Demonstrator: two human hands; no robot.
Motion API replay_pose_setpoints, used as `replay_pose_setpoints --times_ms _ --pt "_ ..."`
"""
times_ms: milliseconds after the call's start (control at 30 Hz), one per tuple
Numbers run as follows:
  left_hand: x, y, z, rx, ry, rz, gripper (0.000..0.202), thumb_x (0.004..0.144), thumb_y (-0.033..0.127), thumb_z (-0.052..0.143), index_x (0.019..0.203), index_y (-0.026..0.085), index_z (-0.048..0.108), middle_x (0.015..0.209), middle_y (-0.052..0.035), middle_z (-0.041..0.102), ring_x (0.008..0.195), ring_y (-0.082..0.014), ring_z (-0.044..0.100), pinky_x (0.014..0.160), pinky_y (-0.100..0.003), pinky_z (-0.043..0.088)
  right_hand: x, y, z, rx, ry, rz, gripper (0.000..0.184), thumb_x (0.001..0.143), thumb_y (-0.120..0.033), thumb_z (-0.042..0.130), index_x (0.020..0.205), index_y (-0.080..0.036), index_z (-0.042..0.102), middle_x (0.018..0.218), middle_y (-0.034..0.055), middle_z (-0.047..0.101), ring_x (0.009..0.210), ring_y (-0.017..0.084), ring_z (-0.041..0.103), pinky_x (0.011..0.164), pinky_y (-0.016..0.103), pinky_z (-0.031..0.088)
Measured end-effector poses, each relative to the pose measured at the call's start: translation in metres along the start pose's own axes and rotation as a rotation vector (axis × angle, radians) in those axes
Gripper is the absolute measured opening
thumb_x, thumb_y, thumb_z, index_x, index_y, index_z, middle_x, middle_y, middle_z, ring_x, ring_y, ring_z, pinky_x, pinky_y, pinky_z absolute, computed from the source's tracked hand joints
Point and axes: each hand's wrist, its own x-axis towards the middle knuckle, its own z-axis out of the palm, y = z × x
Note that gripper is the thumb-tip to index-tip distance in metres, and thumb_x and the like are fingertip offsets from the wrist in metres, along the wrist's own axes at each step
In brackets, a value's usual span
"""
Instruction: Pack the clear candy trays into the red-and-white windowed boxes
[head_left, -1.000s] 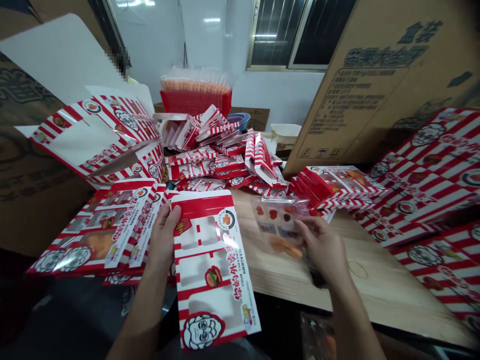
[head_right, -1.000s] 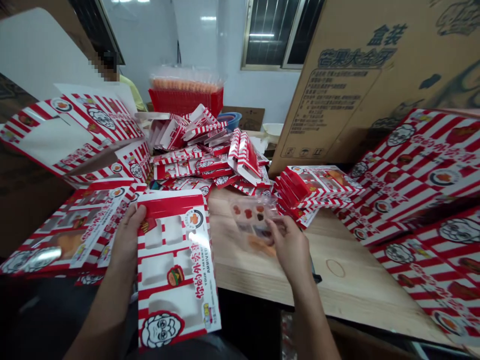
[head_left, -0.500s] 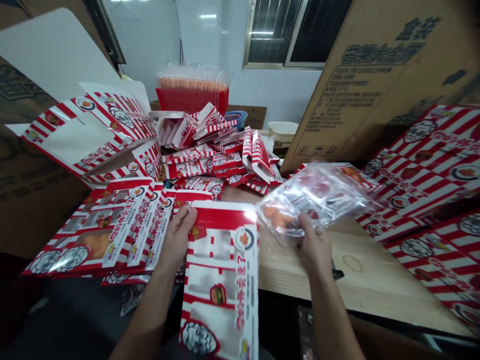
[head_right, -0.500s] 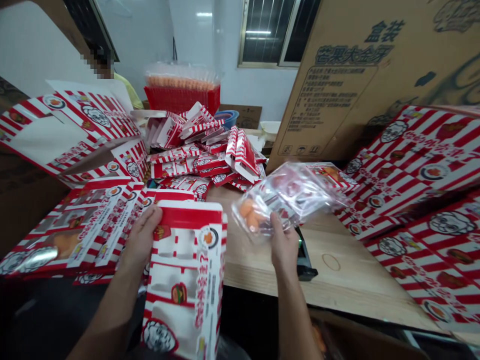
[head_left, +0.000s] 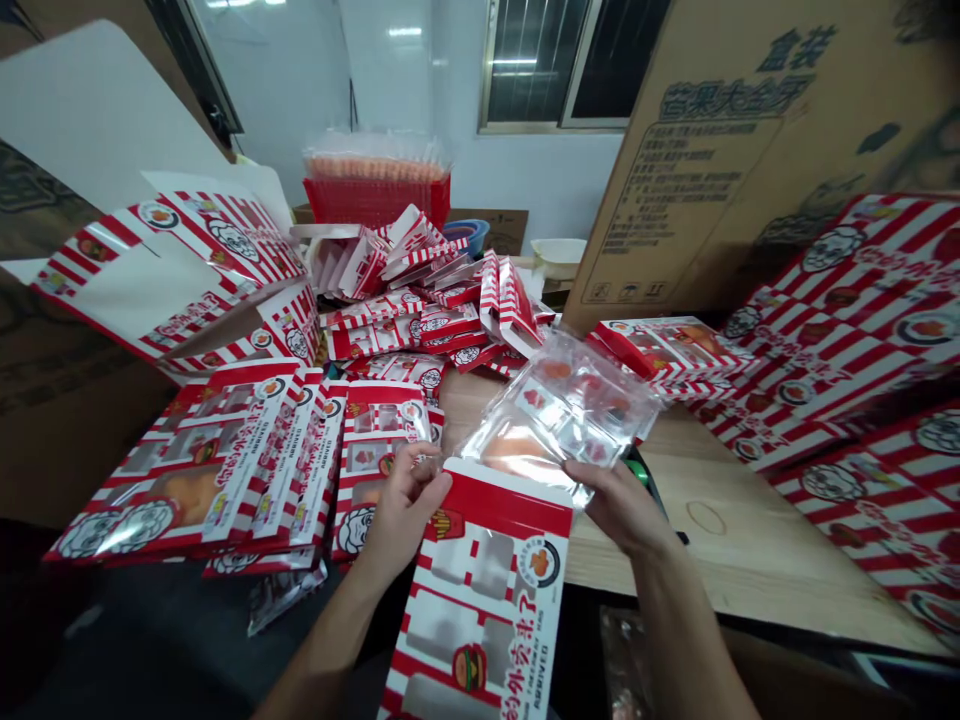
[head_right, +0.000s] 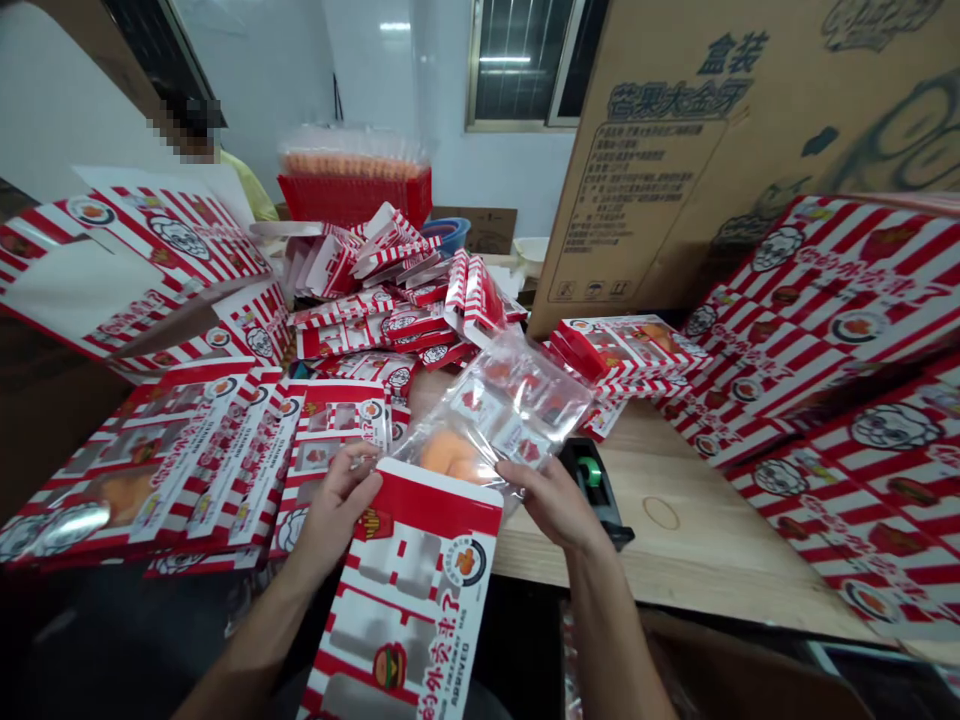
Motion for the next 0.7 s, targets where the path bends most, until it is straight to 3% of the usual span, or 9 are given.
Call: replay_pose_setpoints --times_ms 67,167,233,367,433,500,600,700 --pt "0.001 -0.001 0.0 0.034 -0.007 -0.006 0.031 0.073 0.041 0.065 0.093 0.023 0.05 0.072 0.0055 0.057 0.06 -0.0116 0.055 0.057 -0.021 0.044 -0.002 -0.002 -0.005 -0.09 -0.043 0.004 0.029 0.055 -0.029 0.078 0.08 -0.018 0.068 0.083 0.0047 0.074 0.079 0.024 0.068 0.078 0.037 0.052" --pt "0.004 0.003 -0.002 0.184 -0.058 0.039 0.02 0.076 0.038 0.06 0.074 0.019 0.055 0.063 0.0049 0.053 0.058 -0.0109 0.051 0.054 -0.02 0.041 -0.005 -0.006 -0.008 -0.196 -0.111 0.027 0.028 0.055 -0.033 0.077 0.078 -0.019 0.067 0.085 0.005 0.073 0.078 0.024 0.067 0.075 0.037 0.052" --pt "0.007 0.008 -0.005 0.268 -0.167 0.046 0.021 0.077 0.036 0.06 0.067 0.018 0.057 0.063 0.0036 0.056 0.059 -0.0121 0.053 0.055 -0.021 0.041 -0.006 -0.009 -0.008 -0.264 -0.171 0.034 0.029 0.058 -0.035 0.075 0.082 -0.02 0.068 0.089 0.0042 0.073 0.08 0.023 0.067 0.077 0.036 0.051" --pt "0.013 0.016 -0.013 0.333 -0.364 -0.042 0.019 0.077 0.036 0.062 0.074 0.018 0.066 0.071 -0.001 0.068 0.067 -0.0169 0.061 0.061 -0.026 0.047 -0.005 -0.016 -0.004 -0.44 -0.319 0.029 0.032 0.065 -0.041 0.072 0.088 -0.02 0.069 0.093 0.0045 0.072 0.085 0.024 0.066 0.083 0.038 0.05" --pt "0.015 0.017 -0.014 0.32 -0.384 -0.072 0.02 0.077 0.038 0.063 0.074 0.018 0.067 0.07 -0.0021 0.069 0.067 -0.0183 0.064 0.061 -0.027 0.049 0.002 -0.021 0.001 -0.391 -0.248 -0.083 0.036 0.068 -0.048 0.069 0.094 -0.022 0.068 0.096 0.0042 0.071 0.085 0.023 0.065 0.081 0.037 0.051" --pt "0.015 0.016 -0.012 0.302 -0.391 -0.089 0.021 0.076 0.039 0.063 0.075 0.018 0.067 0.071 -0.0024 0.07 0.069 -0.0192 0.065 0.063 -0.028 0.05 0.013 -0.029 0.007 -0.269 -0.039 -0.292 0.04 0.072 -0.05 0.065 0.105 -0.027 0.063 0.099 0.0023 0.069 0.082 0.019 0.065 0.077 0.033 0.052" --pt "0.012 0.009 -0.006 0.242 -0.388 -0.093 0.023 0.078 0.04 0.062 0.087 0.019 0.066 0.079 -0.0022 0.07 0.075 -0.019 0.066 0.067 -0.029 0.051 0.03 -0.041 0.01 -0.233 0.223 -0.553 0.048 0.07 -0.038 0.069 0.116 -0.032 0.056 0.106 0.0004 0.066 0.083 0.015 0.063 0.075 0.028 0.05" --pt "0.009 -0.003 0.001 0.149 -0.283 -0.05 0.023 0.078 0.039 0.062 0.092 0.02 0.058 0.083 -0.0002 0.067 0.073 -0.0158 0.063 0.065 -0.025 0.049 0.036 -0.046 0.005 -0.316 0.191 -0.53 0.04 0.068 -0.032 0.072 0.106 -0.029 0.063 0.099 -0.0003 0.067 0.076 0.013 0.061 0.068 0.025 0.049"
